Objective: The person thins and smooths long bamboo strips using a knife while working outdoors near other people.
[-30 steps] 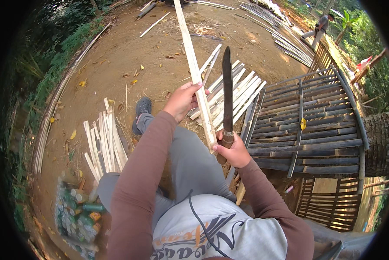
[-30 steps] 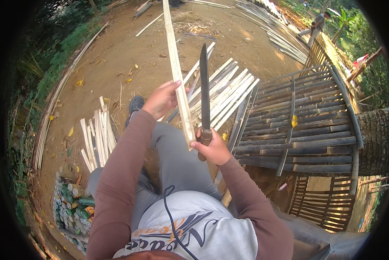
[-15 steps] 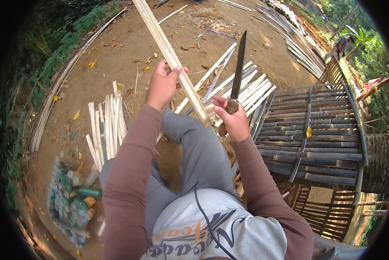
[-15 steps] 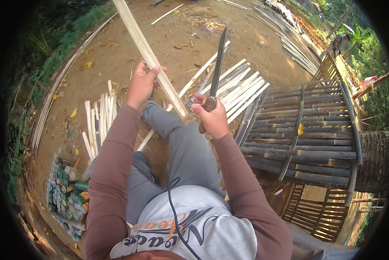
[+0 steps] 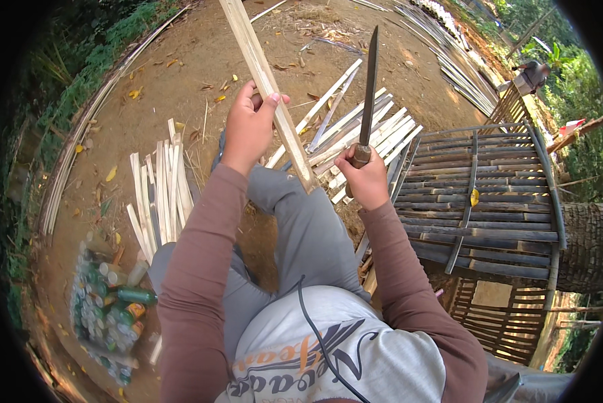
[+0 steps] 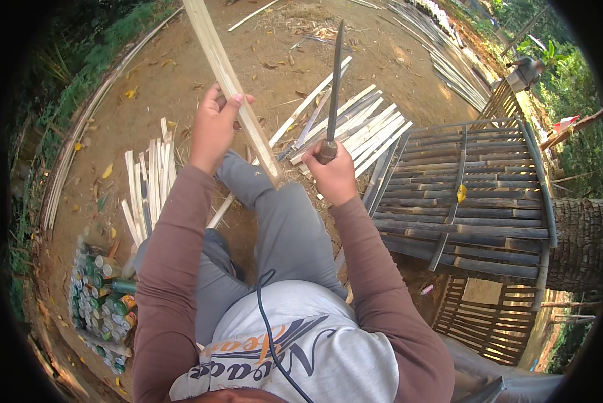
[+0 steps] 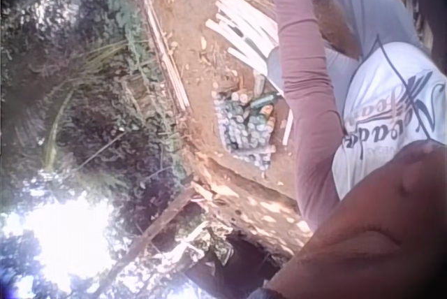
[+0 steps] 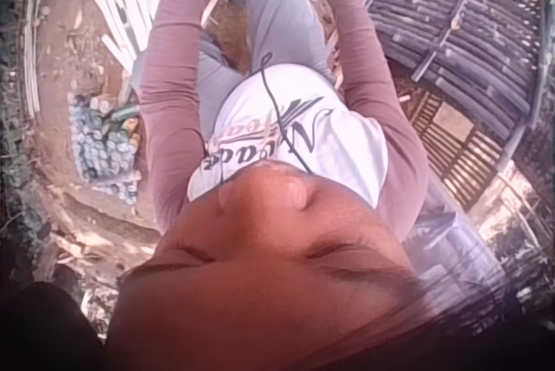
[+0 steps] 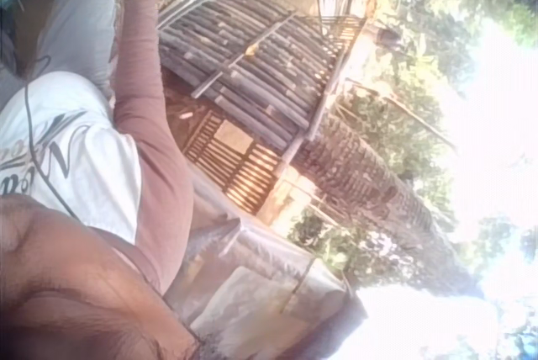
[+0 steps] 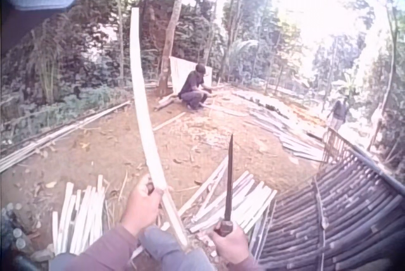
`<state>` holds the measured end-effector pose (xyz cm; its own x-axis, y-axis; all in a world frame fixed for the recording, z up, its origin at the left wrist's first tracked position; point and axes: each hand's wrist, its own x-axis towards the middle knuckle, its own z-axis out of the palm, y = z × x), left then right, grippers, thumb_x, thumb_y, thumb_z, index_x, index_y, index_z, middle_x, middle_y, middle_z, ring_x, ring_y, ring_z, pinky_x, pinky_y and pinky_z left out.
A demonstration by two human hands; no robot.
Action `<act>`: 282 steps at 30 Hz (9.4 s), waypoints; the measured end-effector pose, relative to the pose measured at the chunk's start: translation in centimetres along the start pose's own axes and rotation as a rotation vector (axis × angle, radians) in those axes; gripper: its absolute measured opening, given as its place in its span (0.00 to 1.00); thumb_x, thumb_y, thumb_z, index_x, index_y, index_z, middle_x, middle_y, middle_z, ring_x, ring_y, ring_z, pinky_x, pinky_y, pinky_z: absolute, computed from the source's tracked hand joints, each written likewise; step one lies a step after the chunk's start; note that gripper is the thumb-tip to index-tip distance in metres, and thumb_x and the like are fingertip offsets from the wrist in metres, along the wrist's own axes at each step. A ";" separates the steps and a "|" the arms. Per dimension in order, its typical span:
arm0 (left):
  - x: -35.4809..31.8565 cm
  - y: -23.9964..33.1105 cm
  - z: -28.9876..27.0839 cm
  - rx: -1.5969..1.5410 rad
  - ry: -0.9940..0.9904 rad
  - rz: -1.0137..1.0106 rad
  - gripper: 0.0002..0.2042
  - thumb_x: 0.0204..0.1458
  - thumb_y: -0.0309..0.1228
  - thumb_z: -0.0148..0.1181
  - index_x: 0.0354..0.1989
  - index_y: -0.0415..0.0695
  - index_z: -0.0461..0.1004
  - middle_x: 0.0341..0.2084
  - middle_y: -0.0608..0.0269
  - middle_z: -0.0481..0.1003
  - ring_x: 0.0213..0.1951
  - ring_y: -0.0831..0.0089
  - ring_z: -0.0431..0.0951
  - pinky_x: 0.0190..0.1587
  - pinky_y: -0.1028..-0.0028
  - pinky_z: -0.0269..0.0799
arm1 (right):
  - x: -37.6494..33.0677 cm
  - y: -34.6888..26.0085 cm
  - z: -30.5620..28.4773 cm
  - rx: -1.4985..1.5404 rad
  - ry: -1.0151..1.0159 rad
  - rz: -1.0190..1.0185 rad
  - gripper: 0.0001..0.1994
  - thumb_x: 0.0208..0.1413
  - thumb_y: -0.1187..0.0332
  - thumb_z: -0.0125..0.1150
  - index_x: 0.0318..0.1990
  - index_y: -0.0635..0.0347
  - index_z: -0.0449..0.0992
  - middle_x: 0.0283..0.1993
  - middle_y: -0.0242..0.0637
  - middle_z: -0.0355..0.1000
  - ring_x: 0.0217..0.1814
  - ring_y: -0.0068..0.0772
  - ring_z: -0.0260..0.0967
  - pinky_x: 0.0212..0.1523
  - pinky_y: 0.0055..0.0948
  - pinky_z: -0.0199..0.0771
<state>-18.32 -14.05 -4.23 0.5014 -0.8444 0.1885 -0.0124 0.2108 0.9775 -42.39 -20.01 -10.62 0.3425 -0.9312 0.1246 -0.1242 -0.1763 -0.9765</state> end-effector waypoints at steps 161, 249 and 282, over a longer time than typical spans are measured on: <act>-18.1 -10.1 -2.5 0.795 -0.776 -0.731 0.16 0.68 0.39 0.52 0.36 0.38 0.72 0.21 0.64 0.70 0.20 0.74 0.71 0.24 0.69 0.69 | -10.4 31.0 -14.5 -0.734 0.113 0.361 0.32 0.70 0.42 0.47 0.38 0.67 0.80 0.34 0.62 0.75 0.41 0.67 0.75 0.42 0.49 0.72; -15.9 -7.2 -5.6 0.371 -0.731 -1.247 0.21 0.67 0.51 0.56 0.34 0.44 0.73 0.14 0.74 0.61 0.15 0.82 0.58 0.17 0.76 0.54 | -5.8 25.0 -14.9 -0.702 0.053 0.424 0.30 0.70 0.42 0.48 0.43 0.66 0.82 0.36 0.59 0.78 0.42 0.64 0.76 0.43 0.49 0.73; -18.0 -6.9 -3.1 0.952 -0.775 -0.561 0.23 0.64 0.49 0.58 0.36 0.35 0.77 0.31 0.41 0.80 0.38 0.41 0.79 0.44 0.52 0.73 | -6.7 22.0 -17.5 -0.953 -0.101 0.423 0.33 0.70 0.40 0.47 0.37 0.66 0.80 0.37 0.62 0.77 0.45 0.68 0.75 0.47 0.53 0.73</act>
<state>-24.60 1.24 -14.71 0.0269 -0.8282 -0.5598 -0.7178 -0.4058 0.5658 -63.73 -23.24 -29.85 0.1705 -0.9524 -0.2527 -0.9195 -0.0616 -0.3883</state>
